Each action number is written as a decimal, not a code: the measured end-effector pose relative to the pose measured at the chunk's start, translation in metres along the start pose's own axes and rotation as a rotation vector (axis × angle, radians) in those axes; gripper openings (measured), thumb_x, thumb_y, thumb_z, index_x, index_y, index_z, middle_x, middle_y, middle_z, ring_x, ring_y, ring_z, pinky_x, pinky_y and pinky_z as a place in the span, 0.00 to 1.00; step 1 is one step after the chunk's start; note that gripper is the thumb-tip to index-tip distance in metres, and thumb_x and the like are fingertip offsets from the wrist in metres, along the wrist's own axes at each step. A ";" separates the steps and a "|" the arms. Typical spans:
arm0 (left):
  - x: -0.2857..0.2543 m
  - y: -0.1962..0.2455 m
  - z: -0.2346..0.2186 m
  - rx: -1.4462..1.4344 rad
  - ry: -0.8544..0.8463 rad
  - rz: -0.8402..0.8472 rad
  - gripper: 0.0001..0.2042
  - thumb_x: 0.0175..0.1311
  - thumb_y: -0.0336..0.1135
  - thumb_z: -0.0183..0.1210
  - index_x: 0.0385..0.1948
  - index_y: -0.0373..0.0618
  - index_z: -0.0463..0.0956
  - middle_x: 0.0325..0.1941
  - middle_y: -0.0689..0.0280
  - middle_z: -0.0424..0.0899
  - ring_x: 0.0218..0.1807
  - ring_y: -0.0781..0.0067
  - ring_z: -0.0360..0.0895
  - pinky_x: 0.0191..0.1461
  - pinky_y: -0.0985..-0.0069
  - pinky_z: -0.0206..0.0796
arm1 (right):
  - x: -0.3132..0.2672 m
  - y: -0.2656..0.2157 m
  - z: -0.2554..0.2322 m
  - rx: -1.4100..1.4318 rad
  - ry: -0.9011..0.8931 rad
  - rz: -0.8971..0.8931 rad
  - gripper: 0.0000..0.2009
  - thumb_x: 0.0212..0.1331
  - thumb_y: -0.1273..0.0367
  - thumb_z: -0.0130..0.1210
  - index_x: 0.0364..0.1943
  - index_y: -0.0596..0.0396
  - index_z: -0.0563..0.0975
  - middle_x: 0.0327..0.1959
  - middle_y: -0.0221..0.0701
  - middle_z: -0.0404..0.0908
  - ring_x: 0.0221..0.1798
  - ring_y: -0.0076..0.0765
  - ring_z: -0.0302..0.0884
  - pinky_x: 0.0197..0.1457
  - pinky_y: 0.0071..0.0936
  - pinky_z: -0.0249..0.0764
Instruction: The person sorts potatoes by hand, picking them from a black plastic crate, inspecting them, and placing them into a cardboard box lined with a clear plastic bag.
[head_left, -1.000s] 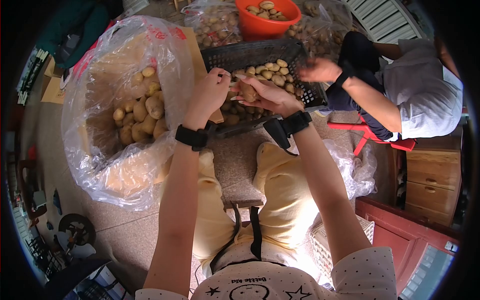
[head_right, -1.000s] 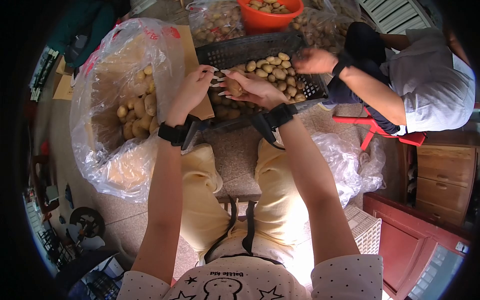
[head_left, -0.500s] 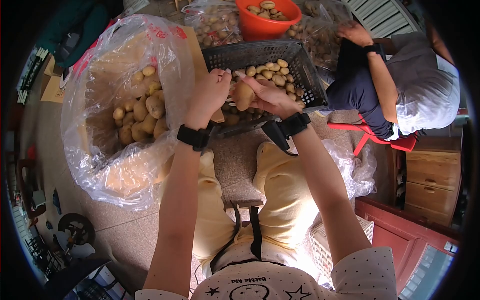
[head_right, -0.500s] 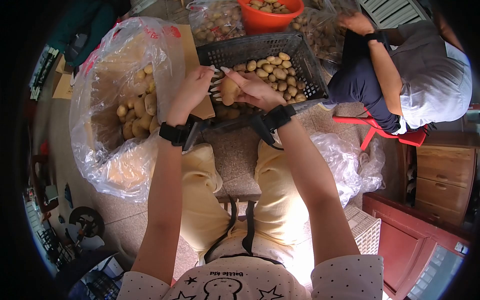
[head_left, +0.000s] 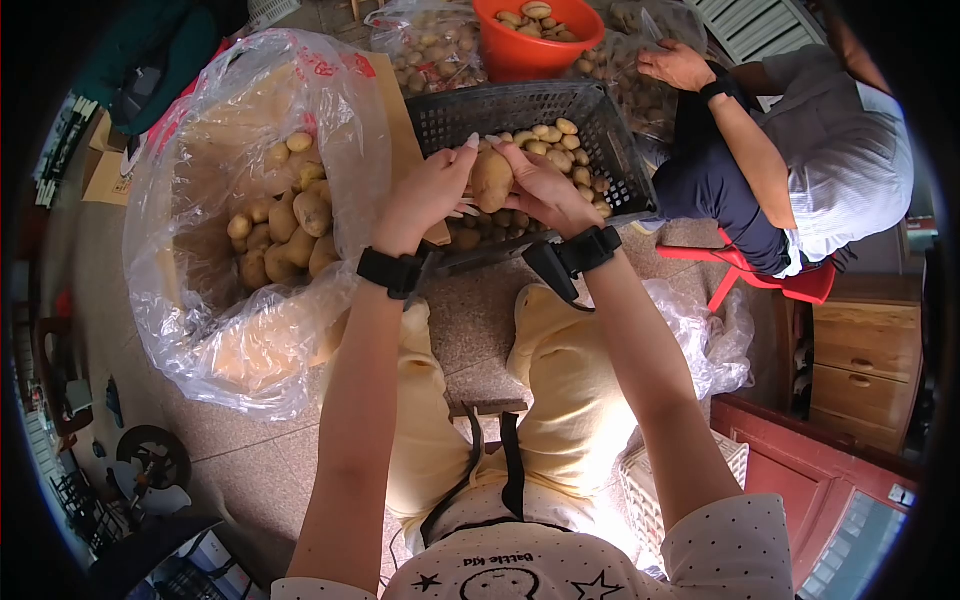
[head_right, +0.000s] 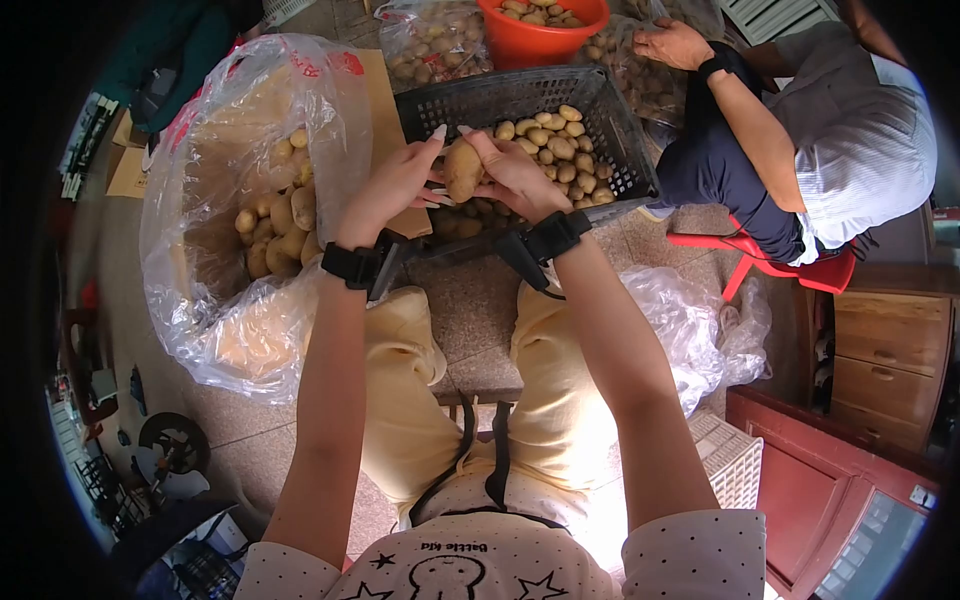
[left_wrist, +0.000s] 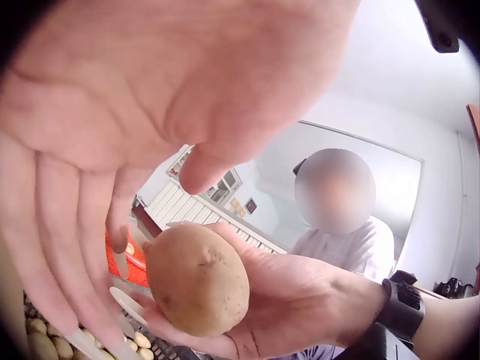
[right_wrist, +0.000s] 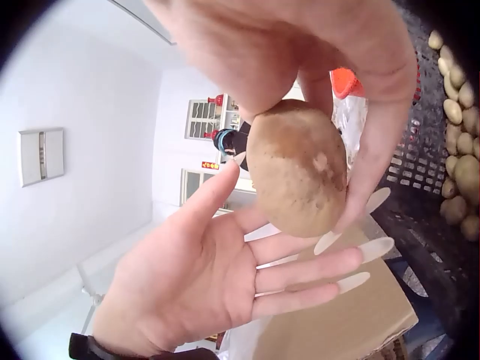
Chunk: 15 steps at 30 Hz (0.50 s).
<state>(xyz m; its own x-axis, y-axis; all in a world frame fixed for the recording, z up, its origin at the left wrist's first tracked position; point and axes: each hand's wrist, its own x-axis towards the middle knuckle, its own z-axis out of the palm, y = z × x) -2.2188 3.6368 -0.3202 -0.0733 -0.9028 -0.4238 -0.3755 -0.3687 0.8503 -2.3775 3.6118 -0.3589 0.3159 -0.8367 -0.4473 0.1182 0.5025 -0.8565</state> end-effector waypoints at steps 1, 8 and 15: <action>-0.006 0.005 0.002 -0.109 -0.037 -0.012 0.30 0.64 0.60 0.40 0.42 0.34 0.71 0.37 0.56 0.79 0.38 0.64 0.80 0.36 0.74 0.74 | 0.000 0.000 -0.001 0.010 -0.003 0.011 0.26 0.61 0.50 0.48 0.50 0.60 0.68 0.43 0.35 0.76 0.43 0.30 0.77 0.46 0.28 0.76; -0.003 -0.002 0.009 -0.149 -0.163 0.049 0.38 0.58 0.67 0.44 0.58 0.41 0.57 0.42 0.57 0.77 0.34 0.72 0.81 0.39 0.78 0.71 | -0.004 0.002 -0.001 0.043 -0.009 0.027 0.23 0.64 0.51 0.42 0.53 0.53 0.67 0.48 0.34 0.74 0.46 0.30 0.75 0.51 0.31 0.74; 0.021 -0.021 0.010 -0.167 -0.242 0.197 0.33 0.58 0.51 0.58 0.58 0.36 0.57 0.44 0.55 0.75 0.40 0.70 0.78 0.37 0.79 0.73 | 0.000 0.001 -0.004 0.092 -0.070 0.085 0.20 0.67 0.56 0.40 0.57 0.49 0.65 0.51 0.33 0.73 0.48 0.29 0.74 0.51 0.30 0.74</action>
<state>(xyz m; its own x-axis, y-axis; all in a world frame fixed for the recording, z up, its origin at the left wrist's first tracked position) -2.2216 3.6280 -0.3505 -0.3537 -0.8889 -0.2912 -0.1777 -0.2418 0.9539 -2.3813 3.6119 -0.3609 0.3927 -0.7749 -0.4953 0.1734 0.5913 -0.7876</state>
